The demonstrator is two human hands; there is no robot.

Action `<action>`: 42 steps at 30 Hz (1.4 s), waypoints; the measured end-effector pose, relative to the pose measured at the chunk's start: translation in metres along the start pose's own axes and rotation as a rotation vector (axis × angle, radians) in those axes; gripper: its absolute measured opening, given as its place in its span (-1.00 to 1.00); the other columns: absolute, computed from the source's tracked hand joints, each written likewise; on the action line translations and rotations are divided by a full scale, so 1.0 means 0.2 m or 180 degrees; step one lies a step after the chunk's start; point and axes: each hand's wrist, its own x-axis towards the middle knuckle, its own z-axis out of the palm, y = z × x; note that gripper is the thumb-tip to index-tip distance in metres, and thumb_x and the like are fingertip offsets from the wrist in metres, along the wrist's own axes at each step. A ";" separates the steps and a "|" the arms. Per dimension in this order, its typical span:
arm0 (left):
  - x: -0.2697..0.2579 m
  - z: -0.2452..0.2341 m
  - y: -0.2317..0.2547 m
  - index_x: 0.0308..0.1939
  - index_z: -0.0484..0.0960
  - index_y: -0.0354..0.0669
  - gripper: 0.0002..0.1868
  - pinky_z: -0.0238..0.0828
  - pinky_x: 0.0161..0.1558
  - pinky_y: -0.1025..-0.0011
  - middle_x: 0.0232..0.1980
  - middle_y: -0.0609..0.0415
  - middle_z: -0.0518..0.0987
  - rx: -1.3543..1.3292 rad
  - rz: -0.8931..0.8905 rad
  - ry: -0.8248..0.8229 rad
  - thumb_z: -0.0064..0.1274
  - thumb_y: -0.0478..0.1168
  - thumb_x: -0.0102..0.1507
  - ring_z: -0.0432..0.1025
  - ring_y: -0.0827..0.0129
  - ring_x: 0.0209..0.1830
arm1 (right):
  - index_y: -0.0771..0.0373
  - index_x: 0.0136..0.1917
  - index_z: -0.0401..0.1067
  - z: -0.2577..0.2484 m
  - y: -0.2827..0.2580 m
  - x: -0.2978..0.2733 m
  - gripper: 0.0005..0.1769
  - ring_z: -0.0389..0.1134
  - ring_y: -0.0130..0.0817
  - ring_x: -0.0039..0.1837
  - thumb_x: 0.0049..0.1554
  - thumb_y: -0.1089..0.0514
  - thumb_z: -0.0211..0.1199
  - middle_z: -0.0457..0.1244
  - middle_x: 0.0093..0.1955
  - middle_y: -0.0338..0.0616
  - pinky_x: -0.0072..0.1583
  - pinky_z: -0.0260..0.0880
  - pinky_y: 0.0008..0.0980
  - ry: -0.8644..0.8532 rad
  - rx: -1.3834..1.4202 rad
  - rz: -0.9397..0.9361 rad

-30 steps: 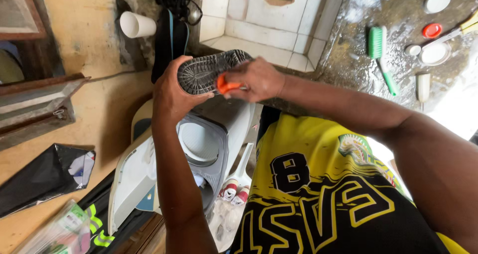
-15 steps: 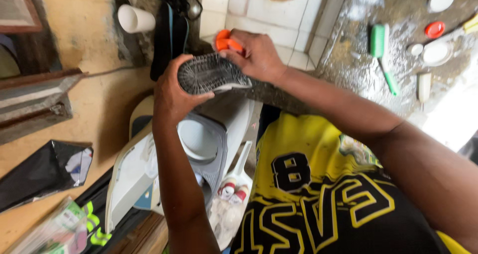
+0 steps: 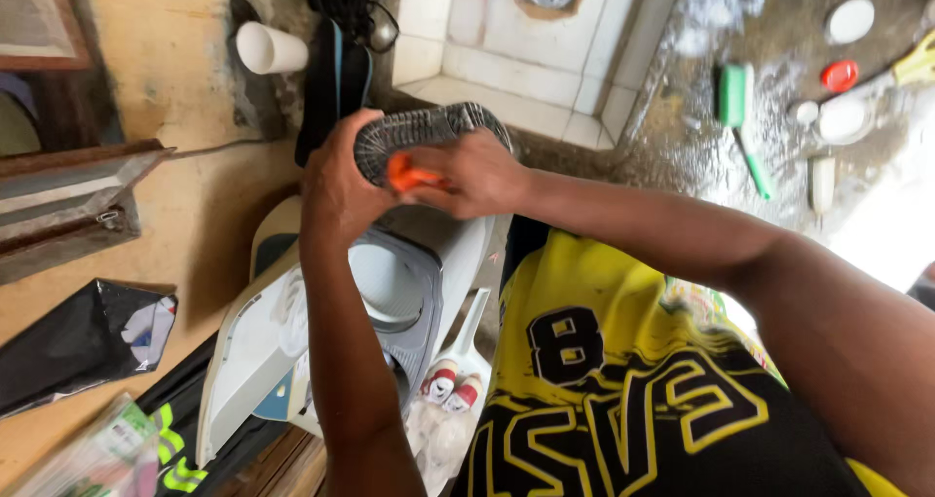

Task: The person cleans a shoe and its sole with a brush and soapy water.

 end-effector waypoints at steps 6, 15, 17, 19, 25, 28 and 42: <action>-0.03 0.05 0.00 0.26 0.42 -0.11 0.01 0.41 0.13 0.04 0.20 -0.12 0.58 0.0239 -0.0005 0.0144 0.63 -0.04 -0.18 0.47 -0.09 0.16 | 0.23 0.13 0.51 -0.01 -0.02 0.00 -0.64 0.41 -0.18 -0.32 0.22 -0.05 0.40 0.36 -0.27 -0.09 -0.24 0.40 -0.24 0.0396 -0.0203 0.0243; -0.03 0.03 0.06 0.28 0.43 -0.10 -0.02 0.44 0.16 0.10 0.21 -0.07 0.59 -0.0021 0.0012 0.0077 0.60 -0.10 -0.16 0.50 -0.04 0.18 | 0.18 0.03 0.51 -0.03 -0.04 0.03 -0.72 0.44 -0.18 -0.25 0.20 -0.01 0.45 0.40 -0.19 -0.14 -0.20 0.44 -0.25 0.0472 -0.0390 -0.0107; -0.01 0.02 0.06 0.28 0.44 -0.09 -0.02 0.44 0.16 0.09 0.19 -0.07 0.61 0.0068 -0.0044 -0.0056 0.60 -0.11 -0.17 0.51 -0.03 0.17 | 0.17 0.07 0.49 -0.02 -0.04 0.00 -0.72 0.46 -0.19 -0.16 0.21 -0.01 0.44 0.40 -0.12 -0.14 -0.12 0.48 -0.27 0.0441 -0.0316 -0.0202; -0.02 0.00 0.06 0.27 0.44 -0.11 -0.01 0.42 0.15 0.07 0.18 -0.09 0.60 0.0146 0.0005 0.0051 0.61 -0.11 -0.19 0.50 -0.05 0.16 | 0.18 0.21 0.49 -0.10 0.02 0.00 -0.66 0.50 -0.27 -0.08 0.24 0.01 0.41 0.41 -0.02 -0.14 -0.05 0.54 -0.33 0.0327 -0.0024 -0.0104; -0.01 0.04 0.04 0.31 0.45 -0.09 -0.07 0.46 0.17 0.12 0.21 -0.10 0.61 0.0059 0.0074 -0.0013 0.58 -0.14 -0.09 0.50 -0.04 0.20 | 0.12 0.02 0.50 0.02 -0.06 0.05 -0.75 0.48 -0.26 -0.16 0.18 0.00 0.45 0.44 -0.12 -0.19 -0.14 0.48 -0.29 0.0300 -0.0135 -0.0293; 0.03 0.01 0.03 0.31 0.44 -0.12 -0.07 0.44 0.16 0.10 0.22 -0.13 0.60 0.0120 0.0345 0.0152 0.56 -0.15 -0.10 0.49 -0.08 0.20 | 0.05 0.09 0.54 -0.08 -0.06 0.01 -0.77 0.48 -0.31 -0.20 0.23 -0.03 0.43 0.44 -0.14 -0.27 -0.12 0.50 -0.31 0.0187 0.0353 -0.0278; 0.03 0.06 0.07 0.16 0.45 -0.12 -0.10 0.44 0.06 0.06 0.09 -0.09 0.62 0.0257 0.0017 0.0021 0.65 -0.03 -0.14 0.50 -0.08 0.08 | 0.12 0.06 0.55 -0.09 -0.05 0.18 -0.81 0.42 -0.34 -0.37 0.25 0.02 0.38 0.42 -0.27 -0.17 -0.29 0.38 -0.31 0.0274 -0.0214 0.0283</action>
